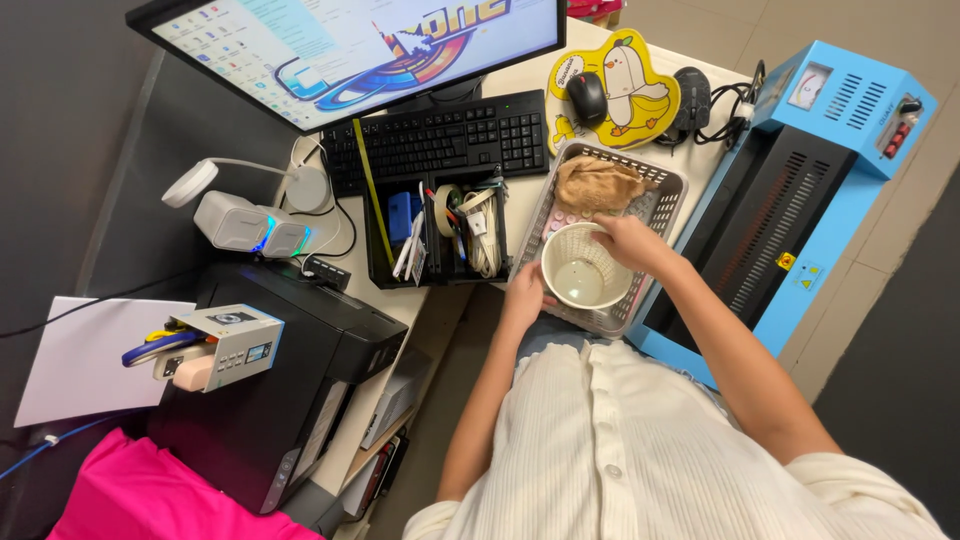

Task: The person places a pink cloth over a treadmill and then moves to a desk to organize items. They wipe a white plastic basket with a cloth, place it on the desk, and then sort through a drawer organizer, moving pens, a ruler, and other small items into the basket.

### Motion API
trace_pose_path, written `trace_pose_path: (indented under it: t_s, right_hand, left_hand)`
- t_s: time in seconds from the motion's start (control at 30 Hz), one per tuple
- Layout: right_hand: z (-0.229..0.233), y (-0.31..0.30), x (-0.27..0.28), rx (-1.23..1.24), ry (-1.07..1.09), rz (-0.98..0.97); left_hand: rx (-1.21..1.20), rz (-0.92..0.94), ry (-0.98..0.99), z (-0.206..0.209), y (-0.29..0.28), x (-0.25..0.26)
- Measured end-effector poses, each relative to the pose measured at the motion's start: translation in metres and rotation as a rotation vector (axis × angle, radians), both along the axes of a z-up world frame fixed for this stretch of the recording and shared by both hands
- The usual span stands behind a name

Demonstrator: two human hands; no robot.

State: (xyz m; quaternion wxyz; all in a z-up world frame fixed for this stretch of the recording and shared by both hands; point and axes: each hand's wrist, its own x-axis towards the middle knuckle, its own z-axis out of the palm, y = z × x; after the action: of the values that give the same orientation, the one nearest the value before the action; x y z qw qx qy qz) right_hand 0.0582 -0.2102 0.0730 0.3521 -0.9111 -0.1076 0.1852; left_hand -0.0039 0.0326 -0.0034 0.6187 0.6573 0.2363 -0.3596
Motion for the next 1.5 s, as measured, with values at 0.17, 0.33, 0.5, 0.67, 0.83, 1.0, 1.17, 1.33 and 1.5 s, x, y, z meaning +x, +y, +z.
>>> trace_pose_path:
  t_s: [0.17, 0.33, 0.5, 0.67, 0.83, 1.0, 1.17, 1.33, 1.5]
  right_hand:
    - [-0.002, 0.011, -0.017, -0.014, -0.108, -0.097]
    - [0.007, 0.021, -0.028, -0.099, -0.143, -0.184]
    - [0.006, 0.033, -0.046, -0.172, -0.143, -0.314]
    - [0.004, 0.019, -0.032, -0.202, -0.152, -0.250]
    - [0.026, -0.001, -0.025, -0.310, -0.043, -0.060]
    - [0.017, -0.014, -0.032, -0.236, -0.125, 0.010]
    - [0.023, -0.008, -0.041, -0.221, -0.103, -0.077]
    - [0.022, -0.011, -0.047, -0.160, -0.140, -0.087]
    - [0.017, -0.014, -0.051, -0.123, -0.166, -0.108]
  left_hand:
    - [0.543, -0.256, -0.785, 0.014, 0.011, 0.002]
    - [0.588, -0.337, -0.916, 0.045, 0.002, 0.003]
    - [0.770, -0.394, -0.643, 0.028, 0.006, -0.002]
    - [0.640, -0.374, -0.780, 0.030, 0.010, 0.001]
    - [0.460, -0.454, -1.029, -0.066, 0.002, 0.014]
    - [-0.026, 0.113, -0.220, -0.123, -0.040, 0.045]
    - [-0.462, 0.440, -0.020, -0.177, -0.051, 0.060]
    - [-0.479, 0.612, 0.186, -0.178, -0.061, 0.069]
    - [-0.609, 0.527, 0.065, -0.144, -0.061, 0.068]
